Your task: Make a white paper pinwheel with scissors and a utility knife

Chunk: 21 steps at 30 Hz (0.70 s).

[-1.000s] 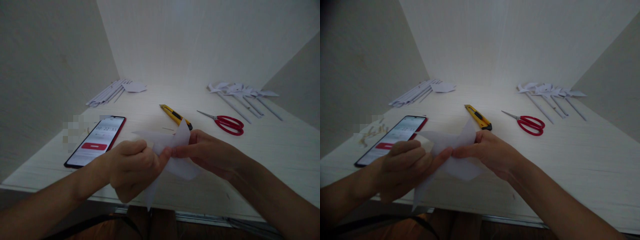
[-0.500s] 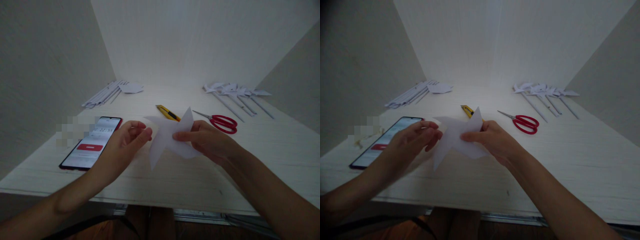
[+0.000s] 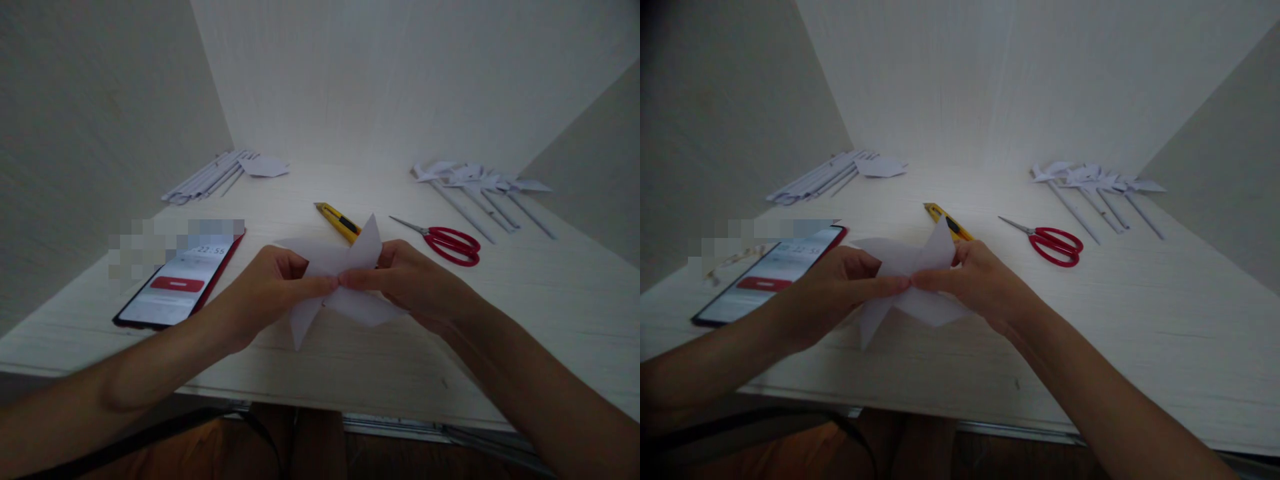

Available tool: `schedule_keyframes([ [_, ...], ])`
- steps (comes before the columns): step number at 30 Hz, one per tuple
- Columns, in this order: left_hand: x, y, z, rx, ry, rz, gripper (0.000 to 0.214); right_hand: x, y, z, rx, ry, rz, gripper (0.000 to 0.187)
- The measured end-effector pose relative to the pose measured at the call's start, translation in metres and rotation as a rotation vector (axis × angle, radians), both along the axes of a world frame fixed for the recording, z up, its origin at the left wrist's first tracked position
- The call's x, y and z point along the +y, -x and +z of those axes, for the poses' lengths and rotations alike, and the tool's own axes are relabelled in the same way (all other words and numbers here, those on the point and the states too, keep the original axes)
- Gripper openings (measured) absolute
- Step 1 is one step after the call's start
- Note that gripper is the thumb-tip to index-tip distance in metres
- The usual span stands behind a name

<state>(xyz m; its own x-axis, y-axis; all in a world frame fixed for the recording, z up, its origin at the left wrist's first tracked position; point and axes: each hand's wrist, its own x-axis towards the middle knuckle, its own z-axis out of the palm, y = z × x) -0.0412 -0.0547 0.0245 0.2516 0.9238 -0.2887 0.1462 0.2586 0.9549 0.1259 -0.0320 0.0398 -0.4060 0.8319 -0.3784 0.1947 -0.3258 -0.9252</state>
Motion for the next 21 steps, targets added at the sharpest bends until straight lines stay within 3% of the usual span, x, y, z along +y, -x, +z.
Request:
schedule_keyframes([
  [10,0.001,0.002,-0.002,0.029,-0.035,0.003,0.015,0.0,0.001,-0.002,0.012,-0.012,0.044,0.008],
  [15,0.0,0.006,-0.003,0.072,-0.074,0.035,0.016,0.0,-0.005,-0.001,-0.046,-0.053,0.144,0.012],
  [18,0.0,0.009,-0.003,0.1,-0.077,0.076,0.016,0.009,-0.017,0.008,-0.187,-0.221,0.198,0.018],
  [21,0.001,0.009,-0.002,0.137,-0.087,0.093,0.016,0.033,-0.023,0.017,-0.423,-0.532,0.056,0.021],
])
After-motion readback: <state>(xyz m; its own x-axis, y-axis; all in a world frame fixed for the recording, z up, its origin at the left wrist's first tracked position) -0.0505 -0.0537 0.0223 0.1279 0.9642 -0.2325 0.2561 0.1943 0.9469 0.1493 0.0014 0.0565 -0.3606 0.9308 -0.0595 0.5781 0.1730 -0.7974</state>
